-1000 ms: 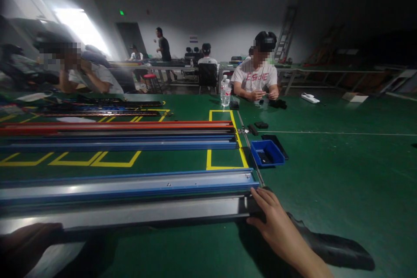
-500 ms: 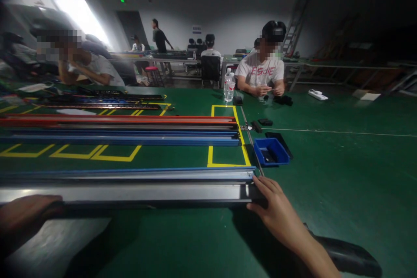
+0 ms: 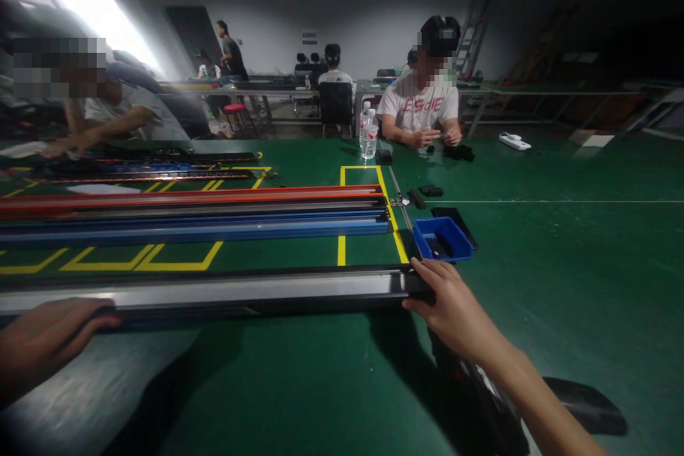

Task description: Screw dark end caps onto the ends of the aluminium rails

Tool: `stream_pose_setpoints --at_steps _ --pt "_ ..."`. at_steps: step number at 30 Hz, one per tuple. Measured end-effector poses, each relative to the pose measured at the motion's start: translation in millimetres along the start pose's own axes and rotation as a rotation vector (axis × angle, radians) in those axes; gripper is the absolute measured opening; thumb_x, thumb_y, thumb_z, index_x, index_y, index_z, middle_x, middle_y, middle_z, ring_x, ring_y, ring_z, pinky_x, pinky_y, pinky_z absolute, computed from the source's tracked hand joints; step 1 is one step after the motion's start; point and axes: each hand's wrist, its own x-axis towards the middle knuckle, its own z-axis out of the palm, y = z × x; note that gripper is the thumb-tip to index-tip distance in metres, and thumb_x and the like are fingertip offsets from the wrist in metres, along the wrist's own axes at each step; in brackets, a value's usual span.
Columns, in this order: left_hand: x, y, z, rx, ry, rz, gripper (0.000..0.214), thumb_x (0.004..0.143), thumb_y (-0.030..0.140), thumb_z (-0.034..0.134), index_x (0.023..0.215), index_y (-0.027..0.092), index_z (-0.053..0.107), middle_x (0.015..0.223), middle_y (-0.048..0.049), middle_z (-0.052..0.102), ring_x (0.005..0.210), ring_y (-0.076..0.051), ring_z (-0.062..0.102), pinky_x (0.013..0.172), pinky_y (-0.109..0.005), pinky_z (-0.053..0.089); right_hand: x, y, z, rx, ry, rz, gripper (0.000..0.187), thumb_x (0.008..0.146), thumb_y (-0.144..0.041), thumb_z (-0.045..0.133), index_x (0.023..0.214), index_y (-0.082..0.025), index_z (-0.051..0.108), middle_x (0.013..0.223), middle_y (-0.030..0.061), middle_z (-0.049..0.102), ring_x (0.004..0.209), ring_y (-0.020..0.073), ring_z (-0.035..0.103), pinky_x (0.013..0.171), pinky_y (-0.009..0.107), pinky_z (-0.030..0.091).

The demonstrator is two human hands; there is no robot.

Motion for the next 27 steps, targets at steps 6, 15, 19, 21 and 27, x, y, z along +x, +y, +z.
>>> stream_pose_setpoints --at_steps 6,15,19,21,27 --pt "30 13 -1.0 0.052 -0.056 -0.008 0.031 0.092 0.048 0.046 0.092 0.032 0.073 0.096 -0.0044 0.079 0.088 -0.031 0.073 0.086 -0.046 0.055 27 1 7 -0.002 0.003 -0.037 0.064 0.083 -0.032 0.076 0.142 -0.014 0.060 0.139 0.0201 0.062 0.132 0.0400 0.055 0.112 0.061 0.045" --pt "64 15 12.7 0.102 -0.086 0.004 0.044 0.096 0.048 0.038 0.100 0.020 0.071 0.103 -0.0123 0.078 0.095 -0.029 0.073 0.093 -0.043 0.053 71 9 11 -0.057 -0.014 -0.063 0.062 0.081 -0.030 0.078 0.139 -0.013 0.062 0.135 0.0207 0.064 0.129 0.0406 0.057 0.109 0.058 0.047" --pt "76 9 28.9 0.142 -0.112 0.005 0.047 0.098 0.047 0.037 0.105 0.016 0.071 0.109 -0.0159 0.077 0.099 -0.032 0.072 0.095 -0.047 0.052 88 13 17 -0.063 -0.061 -0.065 0.055 0.082 -0.027 0.077 0.134 -0.013 0.065 0.132 0.0193 0.067 0.125 0.0396 0.060 0.107 0.057 0.048" --pt "83 10 33.4 0.147 -0.131 -0.014 0.048 0.097 0.048 0.036 0.105 0.016 0.071 0.109 -0.0160 0.077 0.100 -0.033 0.072 0.095 -0.048 0.053 96 14 22 -0.059 -0.077 -0.071 0.050 0.082 -0.026 0.077 0.129 -0.014 0.067 0.128 0.0178 0.069 0.121 0.0377 0.062 0.104 0.054 0.050" --pt "102 15 36.9 0.113 -0.216 -0.078 0.043 0.098 0.048 0.037 0.102 0.021 0.070 0.110 -0.0117 0.078 0.103 -0.030 0.072 0.098 -0.047 0.053 108 16 39 -0.052 -0.137 -0.066 0.031 0.083 -0.025 0.076 0.112 -0.016 0.071 0.109 0.0138 0.074 0.106 0.0325 0.069 0.092 0.044 0.054"
